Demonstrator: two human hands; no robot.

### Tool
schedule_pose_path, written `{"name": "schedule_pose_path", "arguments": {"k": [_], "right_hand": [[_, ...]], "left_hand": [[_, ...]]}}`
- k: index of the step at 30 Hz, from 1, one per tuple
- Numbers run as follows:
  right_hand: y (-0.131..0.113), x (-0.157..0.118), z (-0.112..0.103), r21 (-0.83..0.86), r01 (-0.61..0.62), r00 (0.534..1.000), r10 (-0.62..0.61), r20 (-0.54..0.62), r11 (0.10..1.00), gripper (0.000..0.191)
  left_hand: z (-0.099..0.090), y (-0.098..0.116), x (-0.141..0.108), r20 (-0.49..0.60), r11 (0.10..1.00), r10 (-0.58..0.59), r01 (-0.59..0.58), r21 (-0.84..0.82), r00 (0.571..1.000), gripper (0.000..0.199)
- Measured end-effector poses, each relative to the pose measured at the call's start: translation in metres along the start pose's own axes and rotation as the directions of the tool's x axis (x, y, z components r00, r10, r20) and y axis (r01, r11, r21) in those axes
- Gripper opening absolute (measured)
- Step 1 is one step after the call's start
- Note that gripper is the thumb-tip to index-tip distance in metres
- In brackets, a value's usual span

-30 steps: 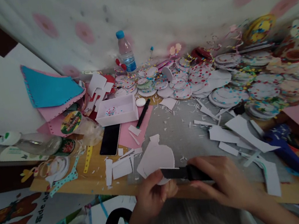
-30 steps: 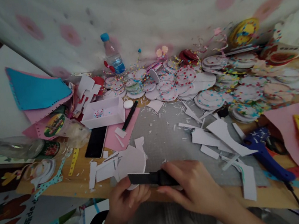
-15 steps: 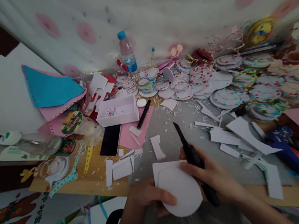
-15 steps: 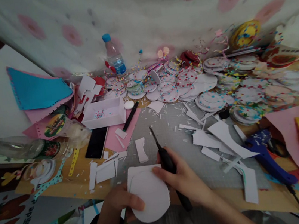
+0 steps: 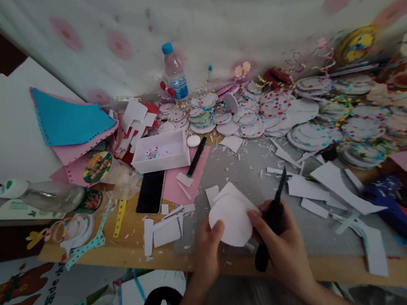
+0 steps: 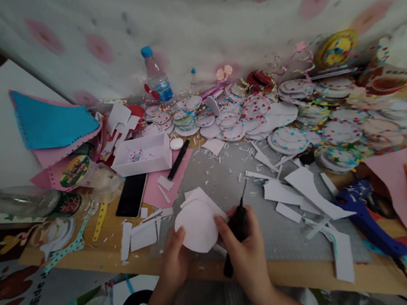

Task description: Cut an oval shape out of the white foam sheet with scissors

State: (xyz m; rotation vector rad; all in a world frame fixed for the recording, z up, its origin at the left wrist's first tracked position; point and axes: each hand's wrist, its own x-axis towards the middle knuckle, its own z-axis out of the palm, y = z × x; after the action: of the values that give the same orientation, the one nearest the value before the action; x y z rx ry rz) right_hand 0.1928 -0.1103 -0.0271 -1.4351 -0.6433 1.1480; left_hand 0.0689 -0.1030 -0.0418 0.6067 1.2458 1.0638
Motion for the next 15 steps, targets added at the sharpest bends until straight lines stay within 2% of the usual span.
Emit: {"name": "schedule_pose_path", "arguments": {"k": [2, 4, 6, 9, 11, 13, 15], "right_hand": [[0.001, -0.001, -0.001, -0.024, 0.010, 0.999, -0.010, 0.031, 1.000, 0.031], [-0.001, 0.000, -0.004, -0.036, -0.026, 0.992, 0.030, 0.124, 0.999, 0.030], [-0.005, 0.002, -0.009, -0.013, -0.121, 0.959, 0.120, 0.255, 0.993, 0.032], [-0.014, 0.009, -0.018, 0.038, -0.296, 0.858, 0.248, 0.451, 0.955, 0.039], [-0.018, 0.012, -0.022, 0.071, -0.369, 0.809, 0.283, 0.515, 0.927, 0.042], [-0.020, 0.014, -0.024, 0.118, -0.406, 0.794, 0.287, 0.536, 0.906, 0.042], [-0.021, 0.014, -0.023, 0.174, -0.428, 0.799, 0.281, 0.532, 0.887, 0.041]], "left_hand": [[0.002, 0.004, -0.002, -0.057, 0.999, -0.029, 0.031, 0.032, 0.998, 0.045], [0.003, 0.012, -0.001, -0.073, 0.996, -0.079, 0.081, 0.024, 0.994, 0.045], [0.003, 0.022, 0.002, 0.025, 0.989, -0.148, 0.148, -0.027, 0.989, 0.043], [0.000, 0.035, 0.007, 0.203, 0.965, -0.235, 0.254, -0.072, 0.951, 0.041], [0.000, 0.037, 0.009, 0.257, 0.951, -0.276, 0.301, -0.064, 0.926, 0.040], [0.002, 0.036, 0.010, 0.303, 0.942, -0.293, 0.328, -0.073, 0.907, 0.041], [0.005, 0.032, 0.010, 0.355, 0.932, -0.282, 0.343, -0.122, 0.892, 0.042]]}}
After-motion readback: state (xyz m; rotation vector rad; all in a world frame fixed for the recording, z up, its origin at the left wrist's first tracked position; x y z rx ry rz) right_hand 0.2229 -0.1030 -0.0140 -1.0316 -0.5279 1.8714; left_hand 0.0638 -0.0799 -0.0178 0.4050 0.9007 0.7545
